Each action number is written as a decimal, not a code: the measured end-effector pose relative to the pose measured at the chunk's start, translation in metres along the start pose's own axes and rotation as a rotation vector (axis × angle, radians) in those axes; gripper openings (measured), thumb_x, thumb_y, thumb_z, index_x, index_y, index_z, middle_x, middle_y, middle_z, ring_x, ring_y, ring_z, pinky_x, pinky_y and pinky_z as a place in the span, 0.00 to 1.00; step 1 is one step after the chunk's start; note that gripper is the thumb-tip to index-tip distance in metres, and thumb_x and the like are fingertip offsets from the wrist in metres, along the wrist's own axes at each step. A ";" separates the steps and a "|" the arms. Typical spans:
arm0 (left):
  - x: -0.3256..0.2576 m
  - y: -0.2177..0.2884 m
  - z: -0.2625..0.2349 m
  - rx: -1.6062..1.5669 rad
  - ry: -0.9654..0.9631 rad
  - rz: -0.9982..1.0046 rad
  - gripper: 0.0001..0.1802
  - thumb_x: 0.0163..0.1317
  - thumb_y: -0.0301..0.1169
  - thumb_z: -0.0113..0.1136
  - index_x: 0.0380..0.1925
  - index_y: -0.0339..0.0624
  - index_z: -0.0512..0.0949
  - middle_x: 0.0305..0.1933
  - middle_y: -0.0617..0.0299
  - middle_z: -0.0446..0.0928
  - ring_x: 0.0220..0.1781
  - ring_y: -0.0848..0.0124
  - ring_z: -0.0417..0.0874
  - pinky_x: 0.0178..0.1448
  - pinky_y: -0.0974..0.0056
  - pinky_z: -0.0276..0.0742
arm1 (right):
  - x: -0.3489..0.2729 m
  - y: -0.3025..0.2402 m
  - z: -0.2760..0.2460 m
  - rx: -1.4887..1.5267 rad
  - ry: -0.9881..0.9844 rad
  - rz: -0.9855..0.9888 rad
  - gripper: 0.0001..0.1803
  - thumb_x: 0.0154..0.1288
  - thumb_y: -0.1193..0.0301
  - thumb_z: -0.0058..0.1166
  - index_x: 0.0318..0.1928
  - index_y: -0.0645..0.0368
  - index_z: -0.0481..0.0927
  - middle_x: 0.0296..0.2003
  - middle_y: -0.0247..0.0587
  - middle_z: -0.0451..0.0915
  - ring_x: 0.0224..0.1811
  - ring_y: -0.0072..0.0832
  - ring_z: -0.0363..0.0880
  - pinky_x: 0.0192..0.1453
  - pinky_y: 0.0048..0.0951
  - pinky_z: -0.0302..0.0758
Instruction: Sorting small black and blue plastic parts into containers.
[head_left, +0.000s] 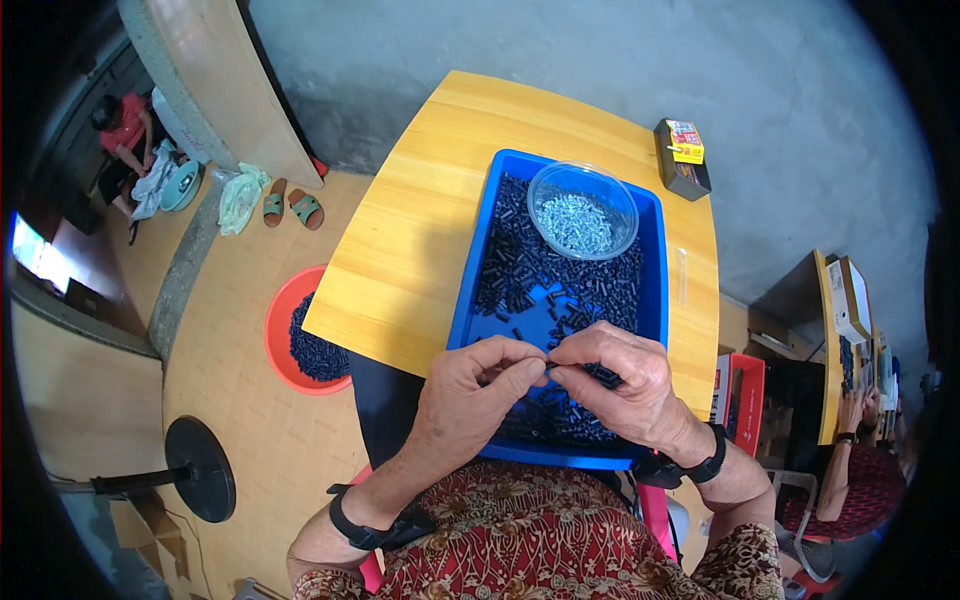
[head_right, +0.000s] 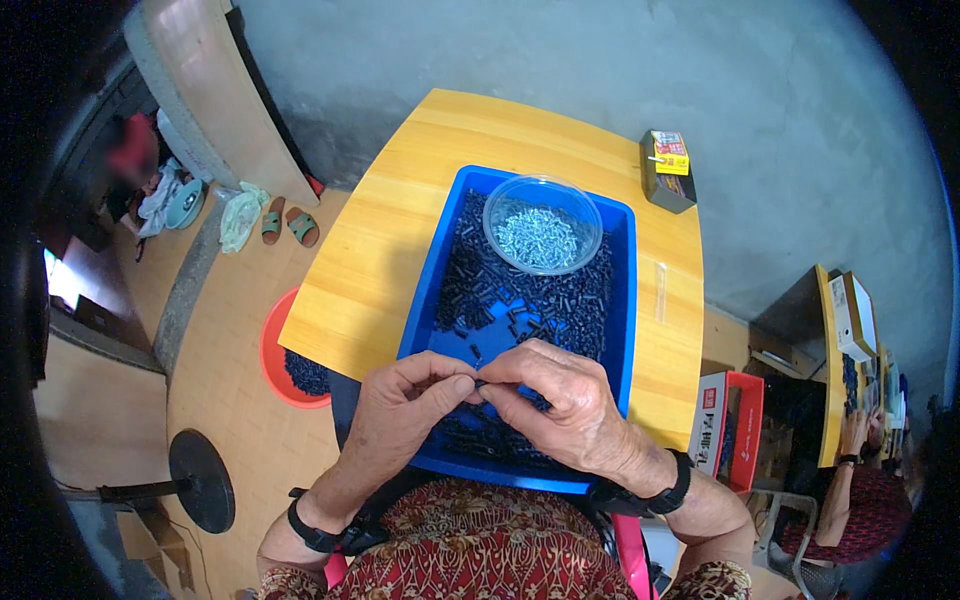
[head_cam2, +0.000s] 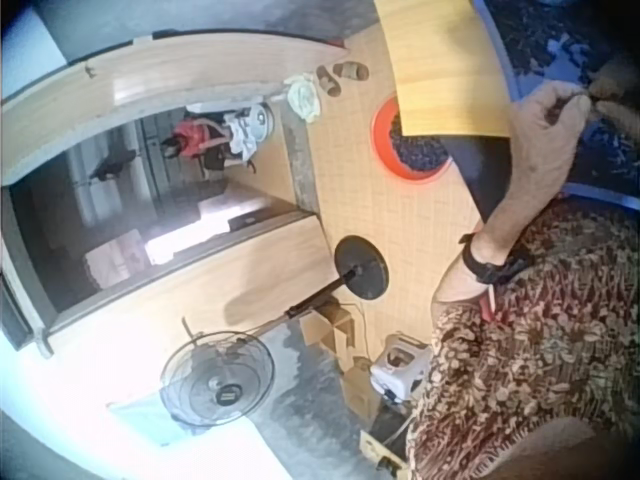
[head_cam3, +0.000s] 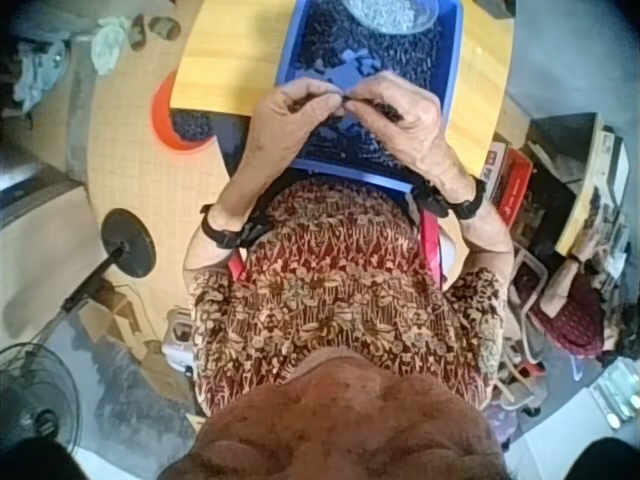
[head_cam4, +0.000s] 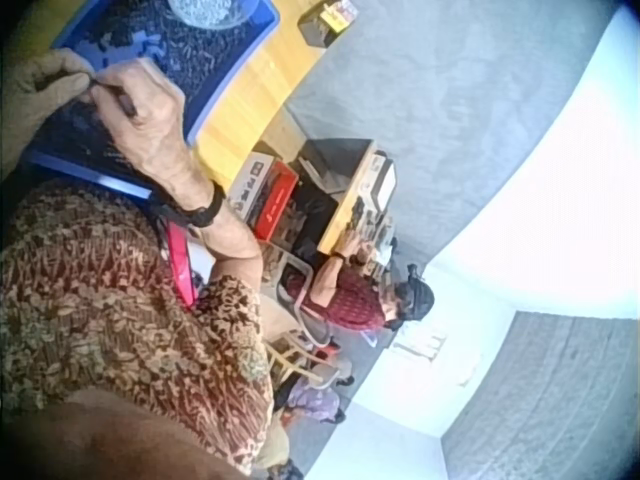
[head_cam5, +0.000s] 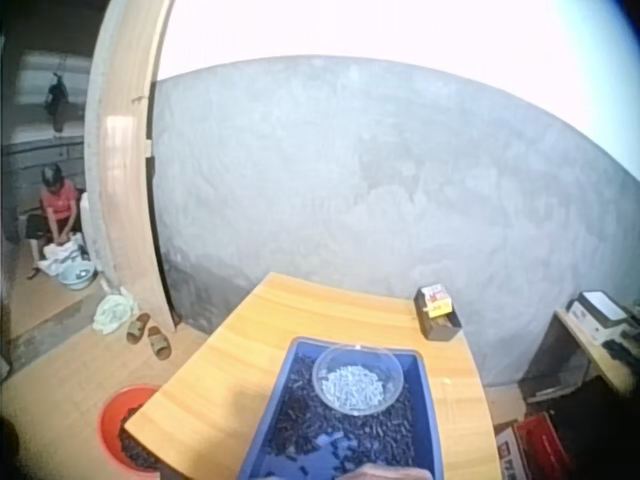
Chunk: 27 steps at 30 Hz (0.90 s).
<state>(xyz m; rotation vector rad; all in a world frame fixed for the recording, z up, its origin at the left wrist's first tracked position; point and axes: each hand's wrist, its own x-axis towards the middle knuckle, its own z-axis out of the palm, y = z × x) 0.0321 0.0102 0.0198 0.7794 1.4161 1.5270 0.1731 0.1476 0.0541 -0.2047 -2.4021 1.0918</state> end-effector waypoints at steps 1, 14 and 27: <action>0.000 0.000 0.001 0.005 0.007 0.005 0.10 0.69 0.33 0.61 0.41 0.36 0.83 0.33 0.66 0.84 0.35 0.83 0.79 0.38 0.74 0.73 | -0.001 -0.001 0.000 0.009 0.001 0.004 0.09 0.57 0.83 0.64 0.38 0.64 0.81 0.32 0.43 0.82 0.33 0.35 0.83 0.36 0.31 0.79; 0.002 -0.002 0.008 0.036 -0.013 0.037 0.10 0.68 0.31 0.62 0.43 0.36 0.84 0.33 0.66 0.84 0.36 0.83 0.79 0.39 0.73 0.73 | -0.011 0.003 0.000 0.034 0.080 0.061 0.09 0.56 0.83 0.65 0.38 0.64 0.81 0.32 0.44 0.82 0.32 0.34 0.84 0.35 0.30 0.79; 0.005 0.005 0.011 0.073 -0.078 -0.067 0.10 0.70 0.29 0.59 0.44 0.34 0.82 0.38 0.61 0.84 0.43 0.77 0.82 0.52 0.70 0.77 | -0.019 0.004 0.000 0.013 0.138 0.065 0.09 0.57 0.83 0.65 0.38 0.65 0.82 0.33 0.45 0.84 0.33 0.34 0.84 0.36 0.30 0.80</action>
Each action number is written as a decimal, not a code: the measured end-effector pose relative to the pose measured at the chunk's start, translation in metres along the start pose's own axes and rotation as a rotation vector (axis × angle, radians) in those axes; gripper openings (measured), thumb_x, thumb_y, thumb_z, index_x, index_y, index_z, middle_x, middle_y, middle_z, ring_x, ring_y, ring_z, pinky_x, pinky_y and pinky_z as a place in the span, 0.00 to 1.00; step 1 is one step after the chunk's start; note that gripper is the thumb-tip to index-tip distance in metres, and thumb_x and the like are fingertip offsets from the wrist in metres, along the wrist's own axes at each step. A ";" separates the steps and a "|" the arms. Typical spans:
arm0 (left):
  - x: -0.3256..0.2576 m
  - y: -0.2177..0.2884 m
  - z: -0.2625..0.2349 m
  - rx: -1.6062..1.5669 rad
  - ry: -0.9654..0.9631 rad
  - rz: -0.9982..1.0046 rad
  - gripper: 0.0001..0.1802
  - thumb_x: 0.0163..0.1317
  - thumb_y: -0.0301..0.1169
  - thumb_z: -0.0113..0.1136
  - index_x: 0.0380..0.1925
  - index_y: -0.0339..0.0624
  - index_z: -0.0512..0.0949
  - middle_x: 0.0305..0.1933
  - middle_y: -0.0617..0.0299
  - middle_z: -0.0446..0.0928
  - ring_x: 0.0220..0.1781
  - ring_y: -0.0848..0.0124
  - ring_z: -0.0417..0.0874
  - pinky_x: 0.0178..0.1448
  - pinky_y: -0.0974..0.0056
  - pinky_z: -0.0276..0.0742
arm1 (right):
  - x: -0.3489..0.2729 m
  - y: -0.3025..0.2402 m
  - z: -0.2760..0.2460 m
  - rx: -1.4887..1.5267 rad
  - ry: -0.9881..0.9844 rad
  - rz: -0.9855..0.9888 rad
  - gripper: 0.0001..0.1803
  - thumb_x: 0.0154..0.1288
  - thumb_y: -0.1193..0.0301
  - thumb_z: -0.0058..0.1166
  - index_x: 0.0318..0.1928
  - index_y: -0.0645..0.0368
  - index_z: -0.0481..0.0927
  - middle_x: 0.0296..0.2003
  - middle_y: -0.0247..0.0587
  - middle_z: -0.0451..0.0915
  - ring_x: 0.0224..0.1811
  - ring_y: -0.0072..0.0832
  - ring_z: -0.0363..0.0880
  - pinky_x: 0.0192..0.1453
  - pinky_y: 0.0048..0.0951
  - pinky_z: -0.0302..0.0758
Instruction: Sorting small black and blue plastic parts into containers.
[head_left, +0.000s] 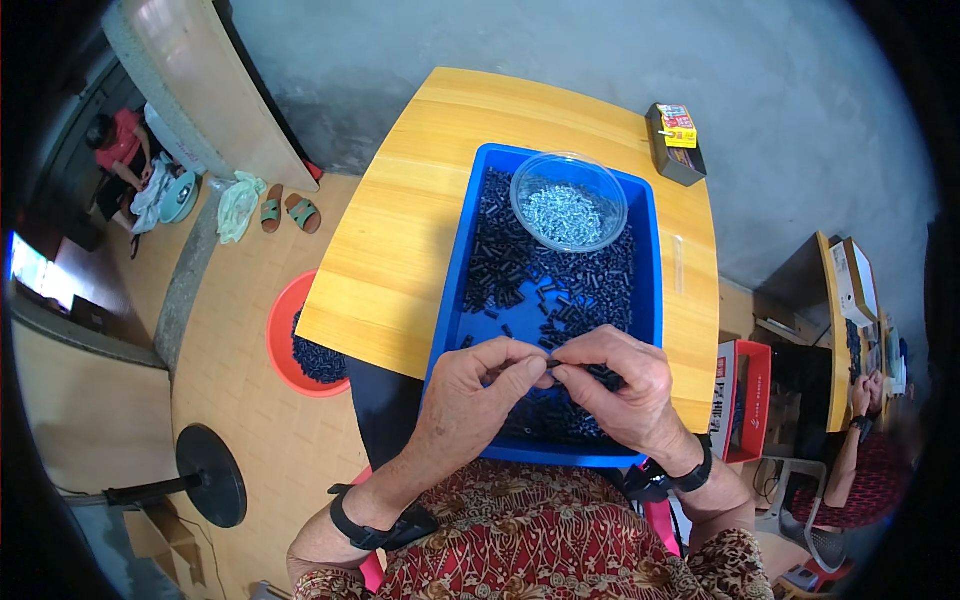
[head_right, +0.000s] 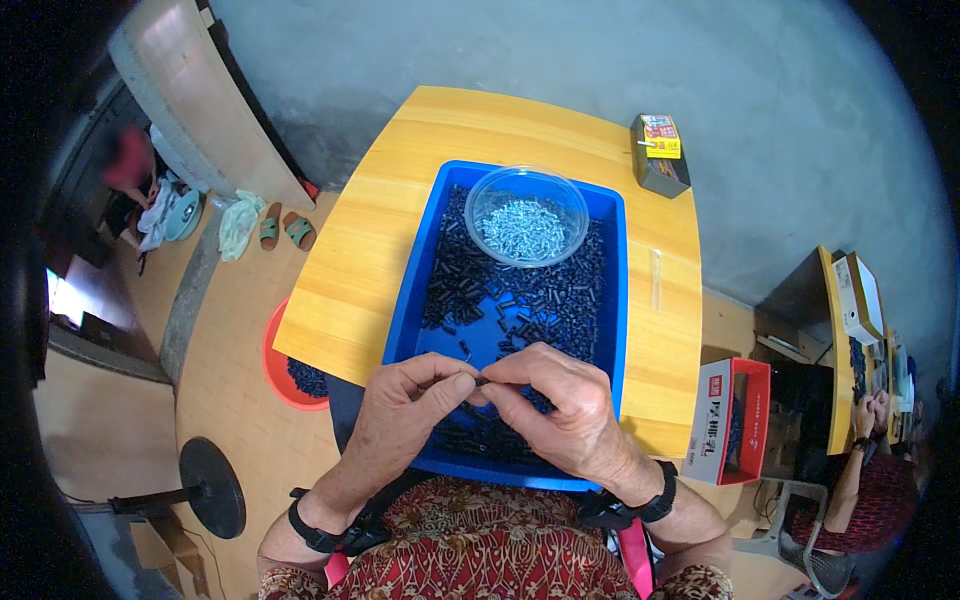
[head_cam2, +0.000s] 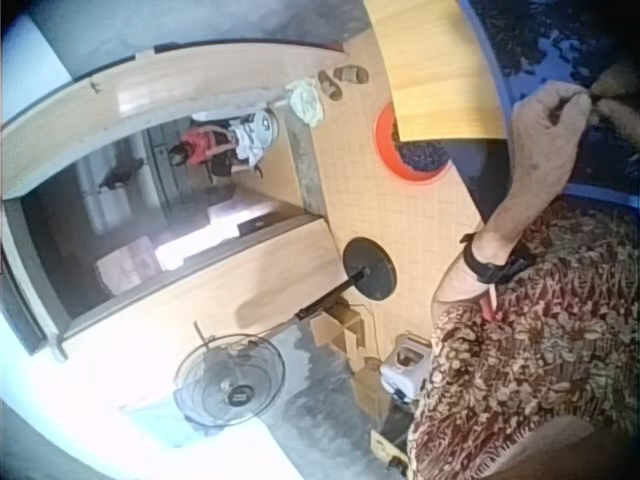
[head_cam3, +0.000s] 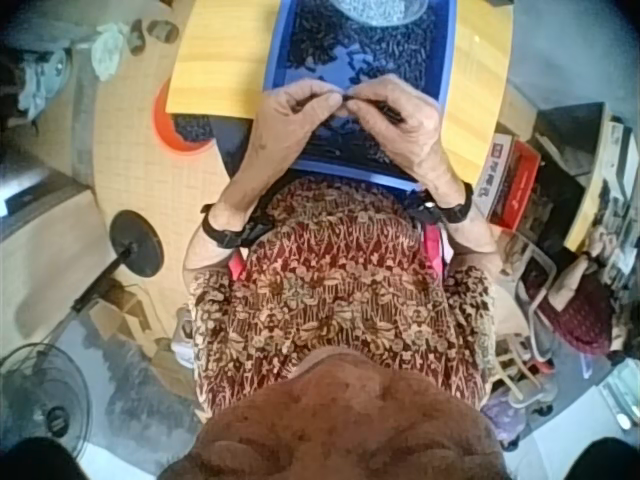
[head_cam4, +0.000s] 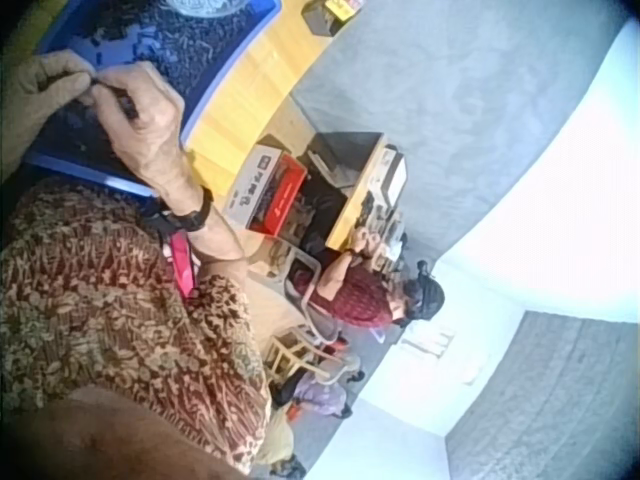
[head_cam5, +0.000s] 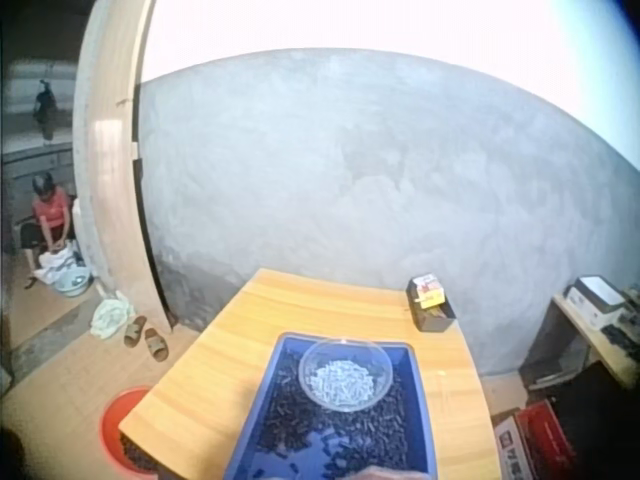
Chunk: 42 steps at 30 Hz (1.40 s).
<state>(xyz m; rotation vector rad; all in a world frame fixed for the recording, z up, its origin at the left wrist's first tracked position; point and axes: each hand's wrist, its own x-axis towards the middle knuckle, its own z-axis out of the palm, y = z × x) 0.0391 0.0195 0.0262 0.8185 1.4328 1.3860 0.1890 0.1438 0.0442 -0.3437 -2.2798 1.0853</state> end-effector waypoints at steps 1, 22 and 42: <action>0.001 0.000 0.000 -0.017 -0.002 0.006 0.10 0.71 0.29 0.59 0.44 0.33 0.82 0.38 0.60 0.84 0.44 0.76 0.83 0.52 0.70 0.77 | -0.001 0.000 0.000 0.010 0.012 0.015 0.08 0.57 0.83 0.65 0.38 0.65 0.82 0.33 0.45 0.84 0.34 0.34 0.85 0.37 0.30 0.80; 0.007 -0.009 -0.001 -0.118 -0.035 -0.004 0.12 0.68 0.31 0.61 0.43 0.33 0.84 0.35 0.62 0.85 0.39 0.79 0.82 0.44 0.73 0.76 | -0.010 0.000 0.007 0.029 0.074 0.080 0.08 0.56 0.84 0.64 0.36 0.65 0.82 0.34 0.42 0.84 0.34 0.28 0.82 0.39 0.26 0.77; 0.010 -0.006 0.000 -0.215 -0.089 -0.078 0.12 0.68 0.32 0.62 0.43 0.34 0.83 0.37 0.60 0.84 0.42 0.76 0.82 0.51 0.70 0.76 | -0.012 0.005 0.004 0.055 0.061 0.130 0.07 0.59 0.82 0.62 0.39 0.64 0.83 0.35 0.43 0.84 0.36 0.29 0.83 0.41 0.28 0.79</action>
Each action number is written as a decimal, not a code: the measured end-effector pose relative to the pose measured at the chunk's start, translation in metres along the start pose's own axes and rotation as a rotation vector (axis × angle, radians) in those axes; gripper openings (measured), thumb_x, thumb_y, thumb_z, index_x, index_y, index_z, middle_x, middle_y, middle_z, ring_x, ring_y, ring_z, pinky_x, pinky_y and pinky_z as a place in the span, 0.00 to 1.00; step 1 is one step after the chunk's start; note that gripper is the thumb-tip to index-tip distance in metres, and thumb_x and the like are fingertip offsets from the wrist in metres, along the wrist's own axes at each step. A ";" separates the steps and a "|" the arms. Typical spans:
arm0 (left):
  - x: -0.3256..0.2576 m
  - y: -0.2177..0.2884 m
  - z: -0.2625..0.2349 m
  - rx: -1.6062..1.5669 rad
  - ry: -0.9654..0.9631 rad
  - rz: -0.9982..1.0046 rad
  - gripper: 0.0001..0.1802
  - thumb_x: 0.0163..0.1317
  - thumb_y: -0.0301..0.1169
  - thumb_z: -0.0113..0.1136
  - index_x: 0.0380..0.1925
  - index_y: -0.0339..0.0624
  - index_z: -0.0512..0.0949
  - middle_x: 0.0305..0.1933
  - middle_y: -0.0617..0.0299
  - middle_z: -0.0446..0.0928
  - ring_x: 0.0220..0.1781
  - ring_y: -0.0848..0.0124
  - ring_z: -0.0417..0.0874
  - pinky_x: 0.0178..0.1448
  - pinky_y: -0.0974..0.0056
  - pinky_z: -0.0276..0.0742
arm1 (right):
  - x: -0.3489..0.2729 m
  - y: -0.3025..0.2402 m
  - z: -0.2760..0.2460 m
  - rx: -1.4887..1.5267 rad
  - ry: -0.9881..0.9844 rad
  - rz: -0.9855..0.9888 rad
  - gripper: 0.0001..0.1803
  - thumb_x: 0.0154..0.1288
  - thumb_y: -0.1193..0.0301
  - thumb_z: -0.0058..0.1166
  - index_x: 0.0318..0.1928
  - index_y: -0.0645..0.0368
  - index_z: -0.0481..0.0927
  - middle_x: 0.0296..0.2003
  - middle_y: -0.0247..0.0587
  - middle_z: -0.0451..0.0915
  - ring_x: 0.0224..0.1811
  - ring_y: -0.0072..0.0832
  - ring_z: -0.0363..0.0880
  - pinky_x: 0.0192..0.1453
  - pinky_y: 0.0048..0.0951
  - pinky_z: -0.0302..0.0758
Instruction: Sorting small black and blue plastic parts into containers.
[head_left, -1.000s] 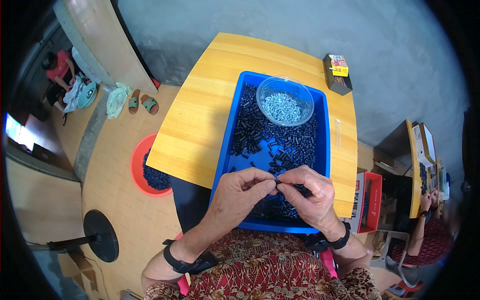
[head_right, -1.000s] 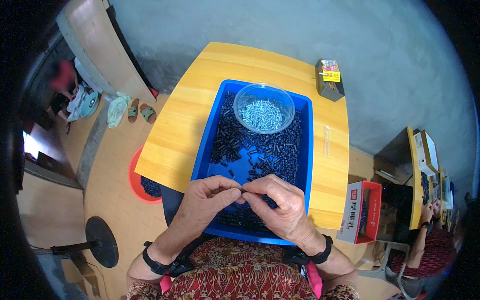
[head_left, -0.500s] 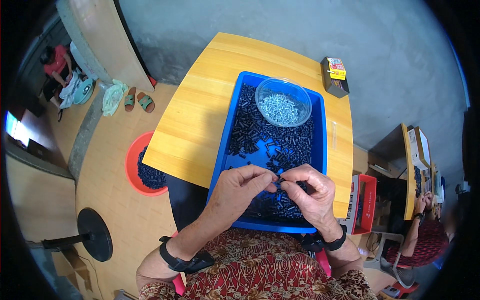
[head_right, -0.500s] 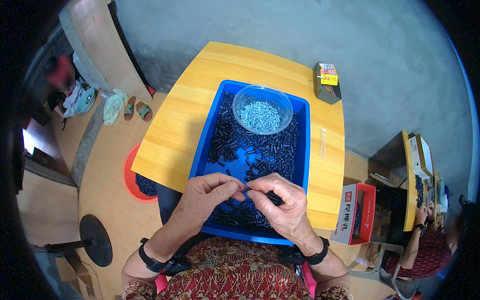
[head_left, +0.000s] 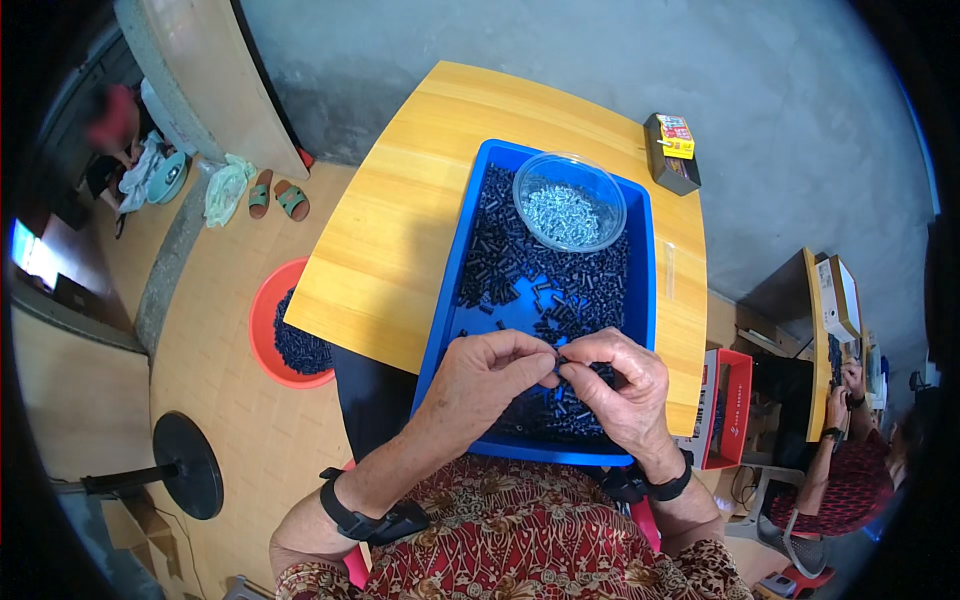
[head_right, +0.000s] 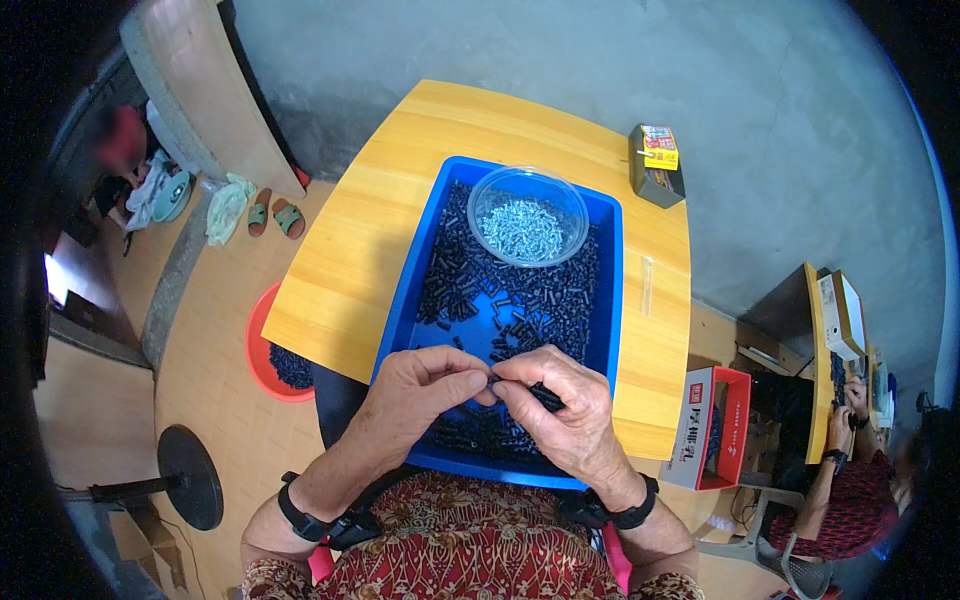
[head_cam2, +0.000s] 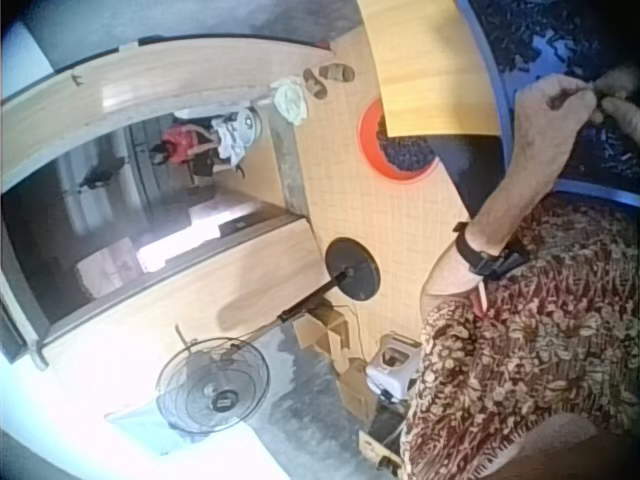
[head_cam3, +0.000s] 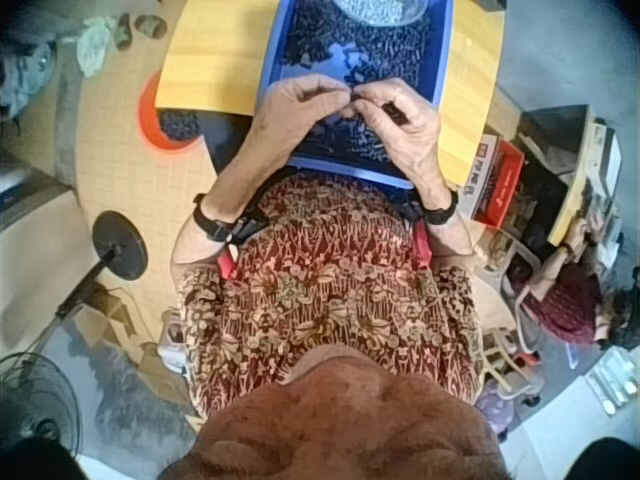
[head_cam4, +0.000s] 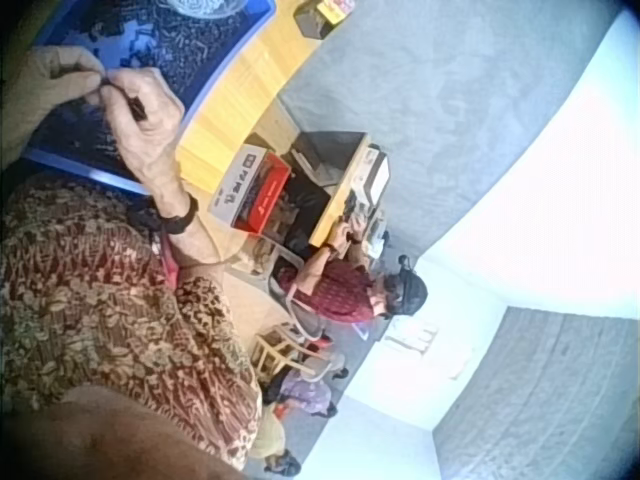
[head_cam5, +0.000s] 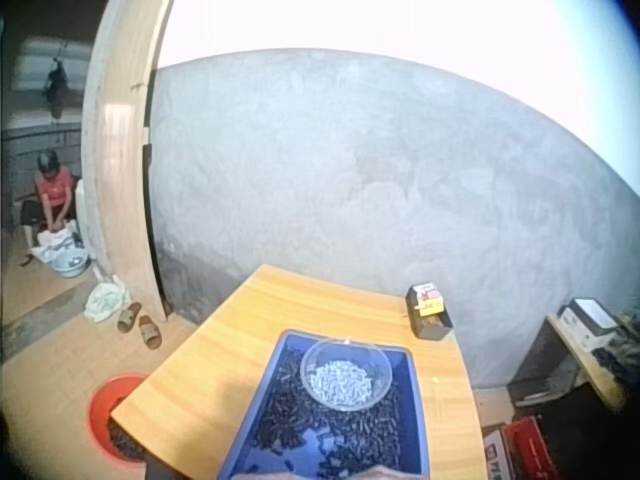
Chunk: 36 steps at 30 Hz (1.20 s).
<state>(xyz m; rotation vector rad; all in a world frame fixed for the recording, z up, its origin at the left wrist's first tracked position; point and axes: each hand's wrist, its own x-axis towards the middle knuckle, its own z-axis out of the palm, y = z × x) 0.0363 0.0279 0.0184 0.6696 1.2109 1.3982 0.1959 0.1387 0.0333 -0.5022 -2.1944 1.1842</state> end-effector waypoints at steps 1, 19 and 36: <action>0.000 0.000 0.000 -0.002 -0.002 -0.013 0.12 0.68 0.32 0.62 0.43 0.34 0.83 0.37 0.60 0.84 0.42 0.76 0.82 0.52 0.70 0.75 | 0.000 0.001 0.000 -0.005 -0.006 0.000 0.07 0.59 0.82 0.62 0.39 0.64 0.83 0.35 0.43 0.84 0.36 0.29 0.83 0.41 0.28 0.79; 0.003 -0.002 0.001 0.030 -0.009 0.013 0.12 0.69 0.33 0.61 0.43 0.34 0.83 0.36 0.61 0.84 0.41 0.77 0.81 0.51 0.70 0.75 | 0.000 0.000 0.000 -0.041 0.019 -0.065 0.08 0.59 0.82 0.62 0.40 0.65 0.83 0.35 0.44 0.84 0.36 0.31 0.83 0.41 0.28 0.79; 0.005 -0.006 0.001 -0.056 -0.029 0.024 0.11 0.68 0.31 0.63 0.44 0.33 0.83 0.38 0.60 0.84 0.42 0.76 0.82 0.51 0.70 0.76 | -0.002 0.002 0.003 -0.040 0.051 -0.041 0.07 0.58 0.83 0.63 0.38 0.65 0.82 0.35 0.44 0.84 0.36 0.31 0.83 0.41 0.28 0.79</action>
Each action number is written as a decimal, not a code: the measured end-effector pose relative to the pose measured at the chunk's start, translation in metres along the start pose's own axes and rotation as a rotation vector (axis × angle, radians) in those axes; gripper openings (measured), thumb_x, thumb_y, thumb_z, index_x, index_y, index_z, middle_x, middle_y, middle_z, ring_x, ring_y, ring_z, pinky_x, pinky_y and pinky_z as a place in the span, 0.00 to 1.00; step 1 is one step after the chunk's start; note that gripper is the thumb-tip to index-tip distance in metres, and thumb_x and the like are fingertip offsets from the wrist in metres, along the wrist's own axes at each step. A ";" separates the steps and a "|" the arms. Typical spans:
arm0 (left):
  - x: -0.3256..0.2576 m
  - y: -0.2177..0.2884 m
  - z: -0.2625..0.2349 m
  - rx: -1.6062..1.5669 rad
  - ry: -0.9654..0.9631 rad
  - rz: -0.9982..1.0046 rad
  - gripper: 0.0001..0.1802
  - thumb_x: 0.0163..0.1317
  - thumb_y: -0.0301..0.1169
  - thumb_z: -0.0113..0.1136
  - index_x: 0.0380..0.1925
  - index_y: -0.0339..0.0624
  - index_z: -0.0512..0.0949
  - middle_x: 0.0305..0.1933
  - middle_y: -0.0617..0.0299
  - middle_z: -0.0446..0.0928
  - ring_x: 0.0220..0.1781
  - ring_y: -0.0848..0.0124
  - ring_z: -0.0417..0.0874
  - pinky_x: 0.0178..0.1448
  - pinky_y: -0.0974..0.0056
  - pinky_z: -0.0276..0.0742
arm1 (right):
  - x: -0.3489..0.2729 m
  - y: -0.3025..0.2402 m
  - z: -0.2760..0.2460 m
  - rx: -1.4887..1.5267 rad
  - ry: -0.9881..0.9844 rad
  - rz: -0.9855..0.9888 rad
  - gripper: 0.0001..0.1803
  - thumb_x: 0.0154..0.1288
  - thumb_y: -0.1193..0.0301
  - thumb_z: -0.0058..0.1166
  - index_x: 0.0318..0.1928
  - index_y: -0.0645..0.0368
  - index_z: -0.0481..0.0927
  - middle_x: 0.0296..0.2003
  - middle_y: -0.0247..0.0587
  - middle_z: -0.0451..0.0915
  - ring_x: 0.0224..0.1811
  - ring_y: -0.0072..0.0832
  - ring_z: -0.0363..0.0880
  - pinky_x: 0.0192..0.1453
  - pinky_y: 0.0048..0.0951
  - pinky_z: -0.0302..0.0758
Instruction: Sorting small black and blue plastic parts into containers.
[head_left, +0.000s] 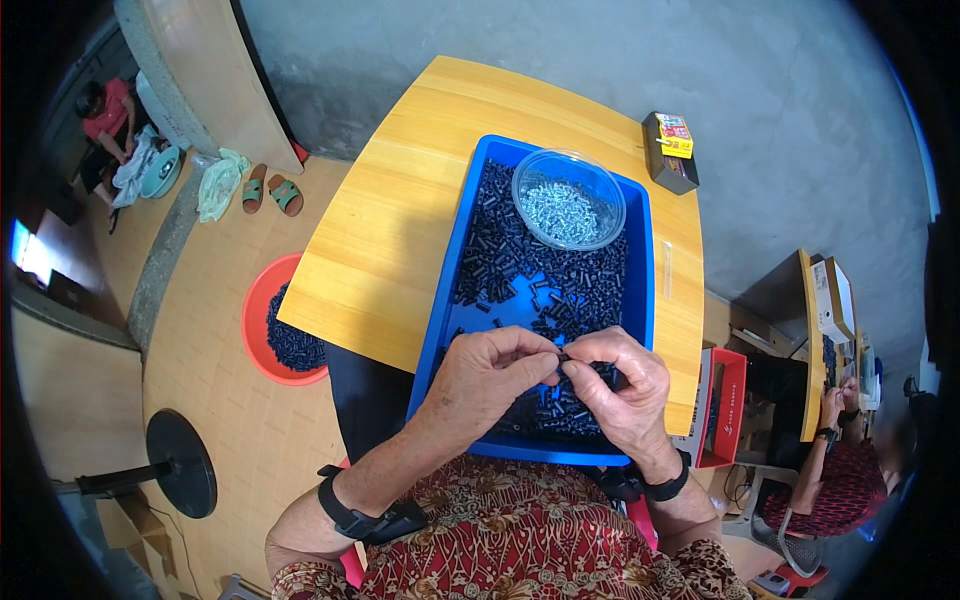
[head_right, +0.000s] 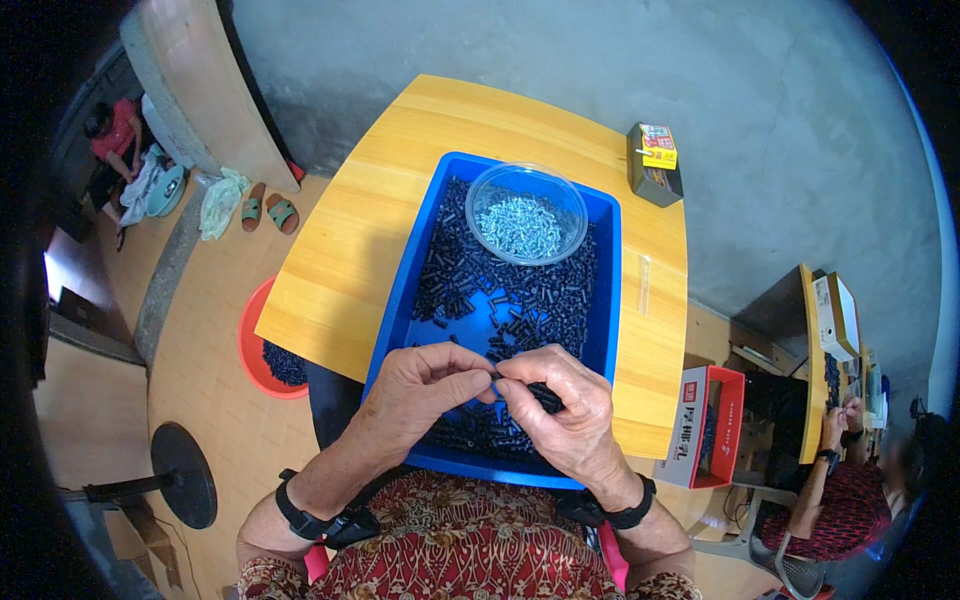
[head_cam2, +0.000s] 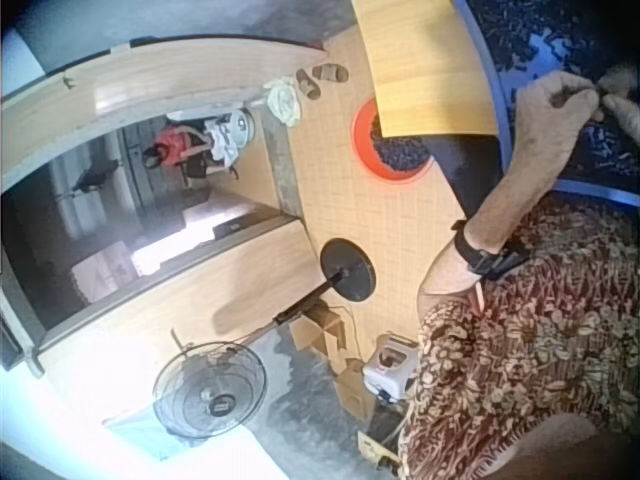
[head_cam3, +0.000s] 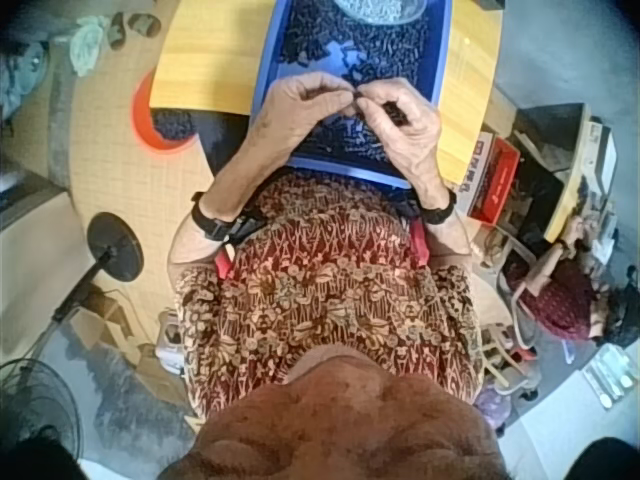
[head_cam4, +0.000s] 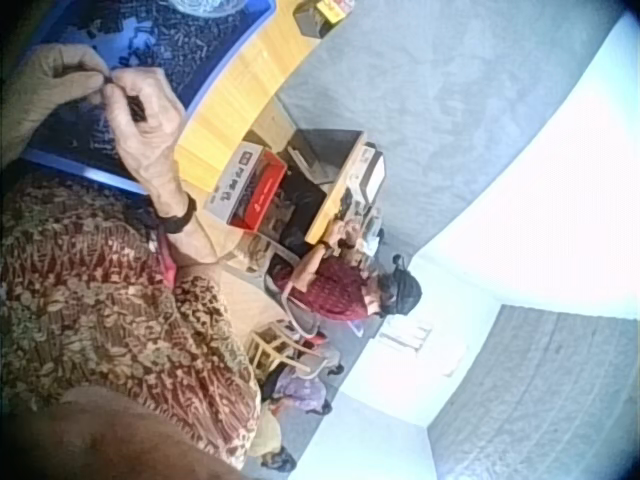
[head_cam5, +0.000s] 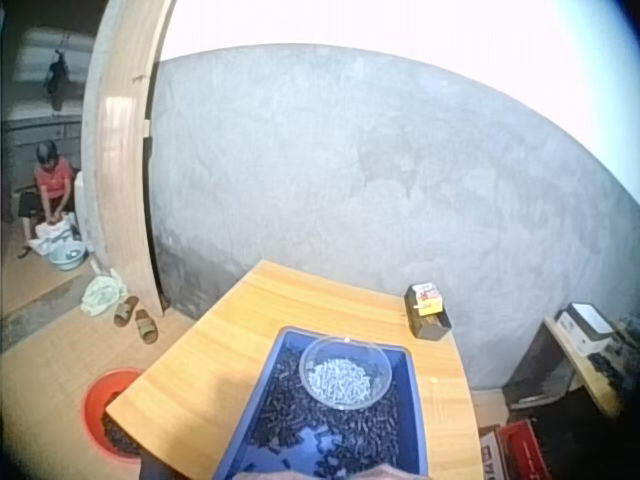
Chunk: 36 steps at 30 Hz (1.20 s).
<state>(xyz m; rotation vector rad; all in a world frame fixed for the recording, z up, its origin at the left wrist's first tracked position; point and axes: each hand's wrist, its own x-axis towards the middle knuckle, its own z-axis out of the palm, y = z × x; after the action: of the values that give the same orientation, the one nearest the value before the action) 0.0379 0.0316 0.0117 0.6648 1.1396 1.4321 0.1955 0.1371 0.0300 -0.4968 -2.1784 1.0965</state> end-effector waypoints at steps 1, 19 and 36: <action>0.000 0.001 0.000 0.031 0.005 -0.001 0.11 0.68 0.31 0.63 0.43 0.33 0.83 0.37 0.60 0.84 0.42 0.76 0.82 0.50 0.70 0.76 | 0.001 0.000 0.000 -0.004 0.002 -0.011 0.07 0.58 0.83 0.63 0.38 0.66 0.82 0.35 0.44 0.84 0.36 0.31 0.83 0.41 0.28 0.79; 0.006 0.010 0.010 0.031 -0.016 -0.015 0.12 0.69 0.32 0.61 0.44 0.34 0.83 0.38 0.59 0.85 0.42 0.75 0.83 0.50 0.70 0.76 | -0.007 0.007 -0.016 0.315 0.084 0.209 0.08 0.62 0.83 0.64 0.42 0.64 0.83 0.38 0.37 0.83 0.40 0.21 0.79 0.46 0.23 0.75; 0.011 0.007 0.013 0.109 0.024 0.002 0.09 0.65 0.27 0.64 0.41 0.32 0.82 0.37 0.59 0.84 0.40 0.76 0.83 0.48 0.71 0.78 | -0.006 0.008 -0.013 0.202 0.054 0.140 0.07 0.59 0.81 0.65 0.39 0.64 0.83 0.35 0.40 0.83 0.38 0.25 0.80 0.43 0.25 0.76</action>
<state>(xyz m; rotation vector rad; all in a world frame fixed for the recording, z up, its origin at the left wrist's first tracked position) 0.0444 0.0462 0.0209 0.7271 1.2434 1.3908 0.2094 0.1458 0.0267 -0.5869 -1.9840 1.3456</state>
